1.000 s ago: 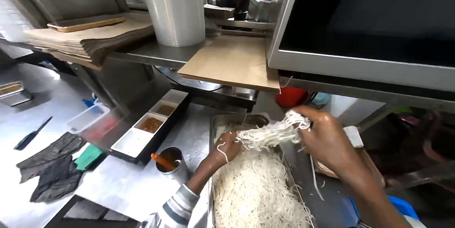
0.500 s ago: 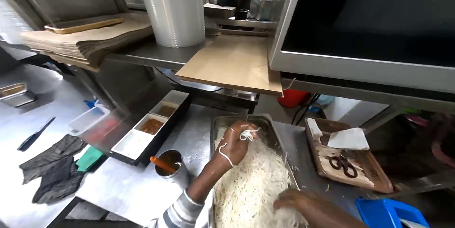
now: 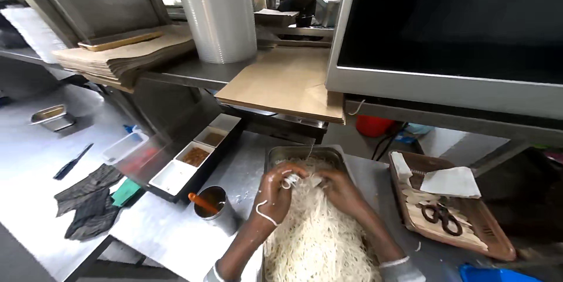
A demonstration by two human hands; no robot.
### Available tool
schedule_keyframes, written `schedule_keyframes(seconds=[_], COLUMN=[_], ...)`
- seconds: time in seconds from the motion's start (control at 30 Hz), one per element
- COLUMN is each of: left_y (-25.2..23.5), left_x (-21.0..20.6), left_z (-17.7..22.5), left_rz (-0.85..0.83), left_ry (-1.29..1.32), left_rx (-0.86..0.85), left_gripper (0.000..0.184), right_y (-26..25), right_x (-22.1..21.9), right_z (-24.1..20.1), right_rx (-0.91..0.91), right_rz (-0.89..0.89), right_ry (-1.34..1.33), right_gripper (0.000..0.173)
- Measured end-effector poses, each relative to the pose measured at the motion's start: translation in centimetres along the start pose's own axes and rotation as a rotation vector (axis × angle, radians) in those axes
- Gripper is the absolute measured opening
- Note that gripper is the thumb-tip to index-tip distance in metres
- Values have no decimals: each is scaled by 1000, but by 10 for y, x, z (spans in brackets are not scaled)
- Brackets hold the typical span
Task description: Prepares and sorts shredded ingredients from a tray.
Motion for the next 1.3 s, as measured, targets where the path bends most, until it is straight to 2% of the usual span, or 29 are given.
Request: schedule_keyframes(seconds=[0.03, 0.07, 0.13, 0.23, 0.27, 0.33, 0.4, 0.5, 0.6, 0.67, 0.73, 0.8, 0.87, 0.93, 1.0, 1.1, 1.2, 1.3], left_y=[5, 10, 22, 36, 41, 53, 60, 61, 64, 65, 59, 54, 44, 27, 12, -8, -15, -15], left_x=[4, 5, -6, -36, -49, -76, -86, -71, -66, -81, -94, -98, -90, -79, -70, -58, -61, -60], left_z=[-6, -13, -24, -20, -17, -17, -26, -53, -96, -123, -133, -123, -98, -79, -71, -67, -62, -62], left_rz=[-5, -33, -141, -315, -400, -637, -731, -659, -561, -506, -417, -291, -146, -76, -132, -352, -550, -559], left_ry=[-41, -67, -75, -59, -42, -34, -52, -59, 22, 140, 284, 496, 754, 885, 778, 277, -174, -365], left_rx=[50, 114, 217, 223, 194, 180, 231, 456, 777, 864, 872, 842, 765, 719, 719, 656, 594, 573], left_gripper=[31, 32, 29, 25, 26, 39, 48, 55, 55, 58, 68, 76, 65, 51, 50, 53, 53, 51], right_y=[-1, -4, -12, -21, -27, -39, -41, -22, 8, 24, 27, 29, 28, 31, 40, 55, 52, 66], right_x=[16, 24, 19, 45, 46, 23, 11, 10, -28, -65, -73, -57, -27, 10, 46, 86, 90, 102], right_z=[2, 3, 6, 17, 21, 33, 46, 77, 113, 107, 84, 48, 7, -29, -55, -86, -96, -106], right_rx=[-43, -100, -187, -167, -163, -182, -207, -323, -506, -541, -459, -371, -272, -165, -63, 18, -46, -52], right_rz=[70, 56, -110, 82, 68, -170, -273, -224, -251, -218, -64, -21, -37, 19, 154, 373, 381, 494], right_ry=[16, 55, 182, 188, 184, 211, 160, -82, -192, -261, -344, -366, -232, -24, 152, 332, 475, 518], right_gripper=[30, 32, 34, 22, 24, 31, 33, 43, 78, 96, 89, 78, 65, 48, 38, 34, 33, 33])
Point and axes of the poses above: each hand's wrist, its own y-axis away from the middle knuckle, its own x-axis out of the back of the hand, z = x × y, the point moved 10 cm from there along -y, towards the middle knuckle, and after that the axes turned 14 degrees about -z, right-handed, at the moved point
